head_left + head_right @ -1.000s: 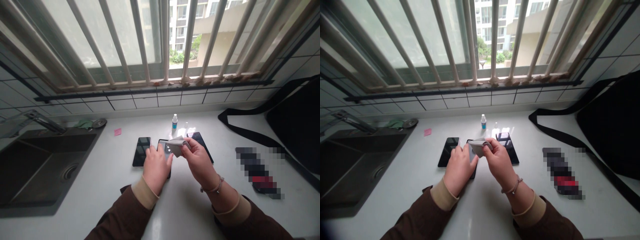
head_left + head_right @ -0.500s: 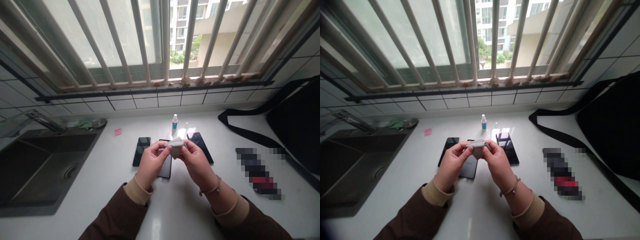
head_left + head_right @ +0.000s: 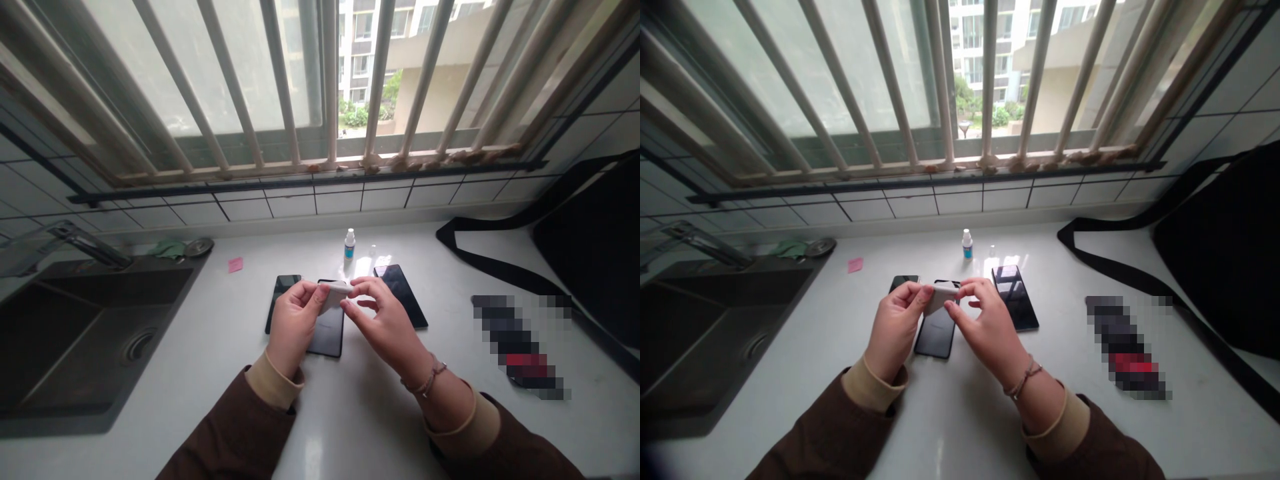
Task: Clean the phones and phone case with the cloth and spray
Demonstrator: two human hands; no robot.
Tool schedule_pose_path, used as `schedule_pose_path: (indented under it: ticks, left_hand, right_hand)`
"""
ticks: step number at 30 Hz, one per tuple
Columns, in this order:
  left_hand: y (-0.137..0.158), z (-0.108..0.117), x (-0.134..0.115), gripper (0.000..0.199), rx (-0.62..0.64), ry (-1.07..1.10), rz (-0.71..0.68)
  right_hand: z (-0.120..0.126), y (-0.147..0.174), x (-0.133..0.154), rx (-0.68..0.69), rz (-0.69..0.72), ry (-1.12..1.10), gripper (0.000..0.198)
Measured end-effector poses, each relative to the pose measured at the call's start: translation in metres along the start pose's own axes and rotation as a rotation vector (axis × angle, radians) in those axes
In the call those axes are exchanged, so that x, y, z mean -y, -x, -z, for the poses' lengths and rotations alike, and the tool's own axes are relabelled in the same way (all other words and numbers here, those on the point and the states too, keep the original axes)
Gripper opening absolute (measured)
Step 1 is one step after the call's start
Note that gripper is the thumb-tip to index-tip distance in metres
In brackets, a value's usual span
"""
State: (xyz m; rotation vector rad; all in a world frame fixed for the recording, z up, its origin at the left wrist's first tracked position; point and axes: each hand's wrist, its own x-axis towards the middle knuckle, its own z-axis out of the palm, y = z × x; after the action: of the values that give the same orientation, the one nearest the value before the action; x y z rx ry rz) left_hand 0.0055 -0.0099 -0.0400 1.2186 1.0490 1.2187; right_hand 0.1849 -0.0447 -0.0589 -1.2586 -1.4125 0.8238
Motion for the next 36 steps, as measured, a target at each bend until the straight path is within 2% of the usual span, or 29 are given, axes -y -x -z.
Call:
schedule_pose_path:
  ticks: [11,16,18,20,22,24,27,32,34,36]
  left_hand:
    - [0.0019,0.0004,0.0013,0.042,0.079,-0.013,0.023]
    - [0.0015,0.0002,0.0025,0.042,0.101,-0.002,0.02]
    - [0.0011,0.0007,0.0037,0.04,0.112,0.029,0.038]
    - [0.0008,0.0015,0.005,0.037,0.131,0.055,0.058]
    - [0.0009,0.0019,0.0058,0.035,0.151,0.072,0.069]
    - [0.0013,0.0019,0.0058,0.034,0.16,0.071,0.062]
    - [0.002,0.0012,0.0047,0.032,0.134,0.034,0.026]
    - [0.0007,0.0007,0.005,0.03,0.062,-0.025,-0.049]
    - [-0.0005,0.0014,0.006,0.03,0.038,-0.049,-0.082]
    - [-0.0012,0.0022,0.0068,0.029,0.029,-0.041,-0.096]
  right_hand:
    - [-0.0017,0.0008,0.0004,-0.064,0.021,-0.125,0.026]
    - [0.0027,-0.0012,-0.0044,-0.172,-0.12,-0.044,0.038]
    - [0.0031,-0.0024,-0.0037,-0.137,-0.175,-0.087,0.043]
    - [0.0018,-0.0033,-0.0008,-0.015,-0.238,-0.234,0.049]
    - [-0.0006,-0.0039,0.0027,0.115,-0.307,-0.434,0.047]
    - [-0.0026,-0.0042,0.0046,0.178,-0.344,-0.581,0.04]
    - [-0.0033,-0.0043,0.0028,0.112,-0.332,-0.615,0.033]
    - [-0.0015,-0.0046,-0.002,-0.03,-0.296,-0.562,0.034]
    - [-0.0011,-0.0048,-0.0013,-0.031,-0.293,-0.526,0.035]
    - [-0.0009,-0.0048,0.0,0.028,-0.276,-0.468,0.036]
